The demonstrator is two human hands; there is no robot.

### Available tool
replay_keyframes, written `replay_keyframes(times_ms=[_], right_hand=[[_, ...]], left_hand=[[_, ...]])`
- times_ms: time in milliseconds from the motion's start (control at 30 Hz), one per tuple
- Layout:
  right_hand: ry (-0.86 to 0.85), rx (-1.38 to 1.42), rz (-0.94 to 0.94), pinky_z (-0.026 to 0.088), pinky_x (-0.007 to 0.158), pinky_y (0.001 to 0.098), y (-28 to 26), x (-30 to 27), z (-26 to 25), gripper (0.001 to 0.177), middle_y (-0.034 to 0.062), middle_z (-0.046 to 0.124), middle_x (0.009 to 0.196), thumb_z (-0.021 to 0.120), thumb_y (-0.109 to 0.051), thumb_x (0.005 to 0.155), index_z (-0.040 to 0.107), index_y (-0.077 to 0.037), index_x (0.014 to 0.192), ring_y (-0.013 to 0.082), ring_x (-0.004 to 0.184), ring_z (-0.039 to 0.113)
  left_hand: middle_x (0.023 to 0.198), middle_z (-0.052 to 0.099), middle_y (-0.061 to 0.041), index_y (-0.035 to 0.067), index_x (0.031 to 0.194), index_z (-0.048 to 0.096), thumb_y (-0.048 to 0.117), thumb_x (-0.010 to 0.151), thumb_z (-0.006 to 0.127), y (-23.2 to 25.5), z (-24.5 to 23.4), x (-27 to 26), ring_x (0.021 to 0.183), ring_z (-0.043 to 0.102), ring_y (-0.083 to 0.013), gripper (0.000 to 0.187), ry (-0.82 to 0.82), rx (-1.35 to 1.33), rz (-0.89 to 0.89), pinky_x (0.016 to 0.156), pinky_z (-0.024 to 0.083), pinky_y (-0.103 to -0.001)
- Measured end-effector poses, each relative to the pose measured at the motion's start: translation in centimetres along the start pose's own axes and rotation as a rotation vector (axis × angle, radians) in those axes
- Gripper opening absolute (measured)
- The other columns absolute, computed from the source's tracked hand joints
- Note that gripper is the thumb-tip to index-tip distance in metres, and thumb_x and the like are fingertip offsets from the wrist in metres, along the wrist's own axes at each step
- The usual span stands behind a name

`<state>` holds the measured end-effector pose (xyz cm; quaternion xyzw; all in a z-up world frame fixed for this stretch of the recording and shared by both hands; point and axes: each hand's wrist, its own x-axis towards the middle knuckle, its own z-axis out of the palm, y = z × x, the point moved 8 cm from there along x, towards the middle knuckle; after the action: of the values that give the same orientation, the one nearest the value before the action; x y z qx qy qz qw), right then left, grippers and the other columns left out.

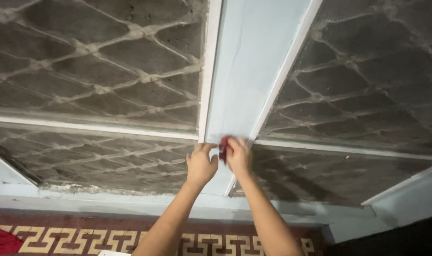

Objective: Cleaning a dusty window screen using a damp cloth and rinsing it in a bucket of water.

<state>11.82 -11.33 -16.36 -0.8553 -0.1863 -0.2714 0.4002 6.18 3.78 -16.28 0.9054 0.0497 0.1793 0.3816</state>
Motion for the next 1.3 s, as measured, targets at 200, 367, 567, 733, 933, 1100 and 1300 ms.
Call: replay_keyframes(times_ms=[200, 367, 567, 733, 933, 1100, 1300], right_hand=[[0.291, 0.006, -0.334, 0.058, 0.08, 0.0437, -11.3, 7.0, -5.4, 0.023, 0.011, 0.066, 0.108, 0.069, -0.005, 0.09, 0.07, -0.009, 0.113, 0.0342, 0.096, 0.069], [0.202, -0.199, -0.411, 0.055, 0.07, 0.0464, -8.3, 5.5, 0.7, 0.034, 0.0126, 0.061, 0.098, 0.074, -0.008, 0.079, 0.07, -0.012, 0.113, 0.0338, 0.084, 0.066], [0.114, -0.206, -0.414, 0.055, 0.067, 0.047, -4.9, -0.3, 5.3, 0.025, 0.0114, 0.061, 0.093, 0.072, -0.009, 0.085, 0.071, -0.015, 0.109, 0.0342, 0.078, 0.064], [-0.097, -0.028, -0.248, 0.055, 0.064, 0.0449, -1.8, -3.2, 7.4, 0.007, 0.0091, 0.067, 0.096, 0.067, -0.012, 0.092, 0.071, -0.014, 0.098, 0.0321, 0.078, 0.068], [0.041, -0.026, -0.105, 0.051, 0.068, 0.0409, -2.5, 2.4, 2.1, 0.007, 0.0144, 0.062, 0.091, 0.067, -0.013, 0.095, 0.069, -0.006, 0.097, 0.0314, 0.079, 0.063], [0.391, 0.034, -0.384, 0.054, 0.091, 0.045, -13.0, 9.2, -7.6, 0.029, 0.0161, 0.057, 0.117, 0.073, -0.007, 0.101, 0.067, 0.0, 0.128, 0.0337, 0.107, 0.062], [0.24, -0.041, -0.292, 0.056, 0.082, 0.0414, -9.5, 6.4, 0.3, 0.035, 0.0175, 0.058, 0.116, 0.069, -0.001, 0.091, 0.069, -0.004, 0.126, 0.0333, 0.1, 0.064]], left_hand=[[0.115, 0.066, -0.012, 0.018, 0.122, 0.066, 0.014, 0.081, 0.067, -1.2, -1.9, 0.3, 0.108, 0.065, -0.0344, 0.041, 0.049, -0.062, -0.129, 0.102, 0.046, -0.051], [0.12, 0.065, -0.012, 0.016, 0.115, 0.069, 0.012, 0.078, 0.068, -2.7, -2.4, 0.1, 0.111, 0.063, -0.0356, 0.037, 0.124, -0.067, -0.042, 0.099, 0.043, -0.053], [0.12, 0.067, -0.011, 0.016, 0.115, 0.07, 0.013, 0.078, 0.067, -4.8, -2.7, -0.4, 0.111, 0.064, -0.036, 0.037, 0.123, -0.083, -0.056, 0.097, 0.047, -0.051], [0.118, 0.068, -0.012, 0.014, 0.114, 0.07, 0.013, 0.079, 0.068, -4.5, -2.7, -0.9, 0.109, 0.065, -0.0369, 0.035, 0.081, -0.159, -0.075, 0.095, 0.053, -0.047], [0.122, 0.065, -0.016, 0.013, 0.116, 0.07, 0.009, 0.078, 0.066, -5.0, -3.3, -1.3, 0.109, 0.063, -0.041, 0.038, 0.105, -0.101, -0.031, 0.093, 0.051, -0.049], [0.124, 0.065, -0.017, 0.011, 0.115, 0.068, 0.007, 0.079, 0.063, -4.7, -3.6, -1.6, 0.109, 0.063, -0.0408, 0.037, 0.113, -0.211, -0.032, 0.092, 0.052, -0.047], [0.117, 0.065, -0.019, 0.011, 0.116, 0.069, 0.008, 0.079, 0.063, -5.7, -1.9, -1.6, 0.107, 0.063, -0.0413, 0.038, 0.033, -0.181, -0.095, 0.093, 0.052, -0.046]])
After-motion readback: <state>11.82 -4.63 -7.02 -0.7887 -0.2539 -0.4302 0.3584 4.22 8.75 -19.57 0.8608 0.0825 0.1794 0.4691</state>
